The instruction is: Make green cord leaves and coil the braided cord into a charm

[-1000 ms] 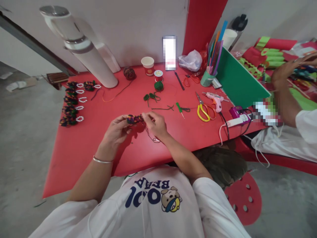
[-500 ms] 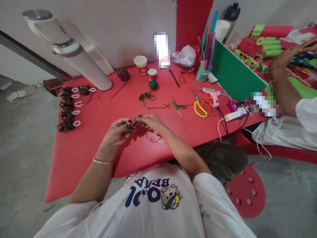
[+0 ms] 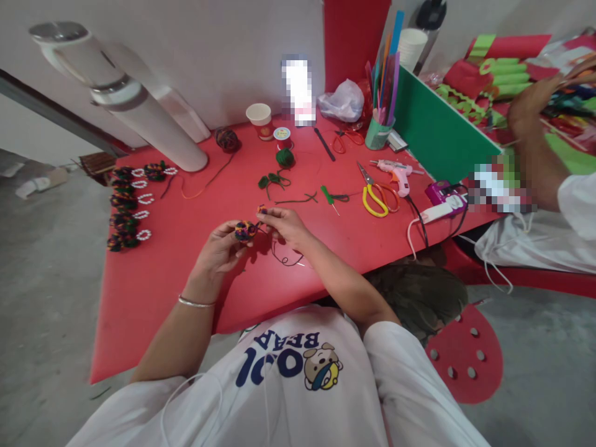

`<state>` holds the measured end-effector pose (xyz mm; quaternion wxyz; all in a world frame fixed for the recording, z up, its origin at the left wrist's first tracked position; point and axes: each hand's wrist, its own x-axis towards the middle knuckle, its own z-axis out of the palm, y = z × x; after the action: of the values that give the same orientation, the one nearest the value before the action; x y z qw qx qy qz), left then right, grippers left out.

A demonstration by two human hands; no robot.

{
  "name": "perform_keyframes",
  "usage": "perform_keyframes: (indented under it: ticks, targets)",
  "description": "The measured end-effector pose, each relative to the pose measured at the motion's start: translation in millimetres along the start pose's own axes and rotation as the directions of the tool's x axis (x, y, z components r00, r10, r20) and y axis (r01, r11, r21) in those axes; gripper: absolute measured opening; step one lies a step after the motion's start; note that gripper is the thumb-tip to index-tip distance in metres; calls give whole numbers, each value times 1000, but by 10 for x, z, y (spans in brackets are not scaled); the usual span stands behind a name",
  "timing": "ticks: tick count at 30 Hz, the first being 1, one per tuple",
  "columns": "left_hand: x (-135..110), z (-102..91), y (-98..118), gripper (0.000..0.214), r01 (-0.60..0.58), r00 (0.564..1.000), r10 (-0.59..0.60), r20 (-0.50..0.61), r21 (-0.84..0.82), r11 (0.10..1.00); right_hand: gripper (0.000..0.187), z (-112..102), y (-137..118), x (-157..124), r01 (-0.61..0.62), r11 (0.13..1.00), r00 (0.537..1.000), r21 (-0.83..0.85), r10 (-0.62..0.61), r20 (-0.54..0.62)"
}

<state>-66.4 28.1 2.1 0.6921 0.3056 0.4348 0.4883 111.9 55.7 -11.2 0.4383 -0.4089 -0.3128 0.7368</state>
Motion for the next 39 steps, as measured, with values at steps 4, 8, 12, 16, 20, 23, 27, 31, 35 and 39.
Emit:
perform_keyframes:
  ticks: [4, 8, 12, 16, 20, 23, 27, 31, 35, 39]
  targets:
    - [-1, 7, -2, 35, 13, 1000, -13, -2, 13, 1000, 27, -8, -33, 2, -31, 994, 1000, 109, 31, 4]
    - [17, -24, -22, 35, -2, 1000, 2, 0, -10, 1000, 22, -16, -75, 3, -86, 982, 996, 169, 88, -4]
    - [27, -39, -30, 34, -33, 999, 33, -12, -56, 998, 14, -26, -104, 3, -174, 946, 985, 273, 170, 35]
    - [33, -12, -34, 35, -76, 997, 76, -13, -76, 994, 12, -25, -127, -23, -263, 911, 965, 317, 240, 109]
    - [48, 11, -53, 38, -115, 993, 111, -44, -86, 990, 16, -10, -138, -49, -277, 920, 959, 277, 245, 145]
    - [59, 7, -70, 38, -118, 992, 114, -60, -79, 990, 21, -9, -125, -50, -256, 932, 962, 258, 220, 159]
    - [58, -1, -74, 37, -102, 994, 98, -49, -85, 991, 25, -15, -91, -42, -215, 945, 970, 248, 176, 168]
    - [47, 1, -55, 35, -74, 997, 71, -40, -86, 994, 27, -10, -66, -45, -201, 957, 970, 207, 165, 181]
    - [42, 3, -43, 37, -62, 998, 62, -3, -119, 991, 27, -8, -49, -45, -189, 959, 972, 211, 152, 180]
    - [39, 15, -47, 35, -38, 999, 39, 6, -123, 992, 27, -6, -26, -39, -157, 967, 979, 202, 126, 158]
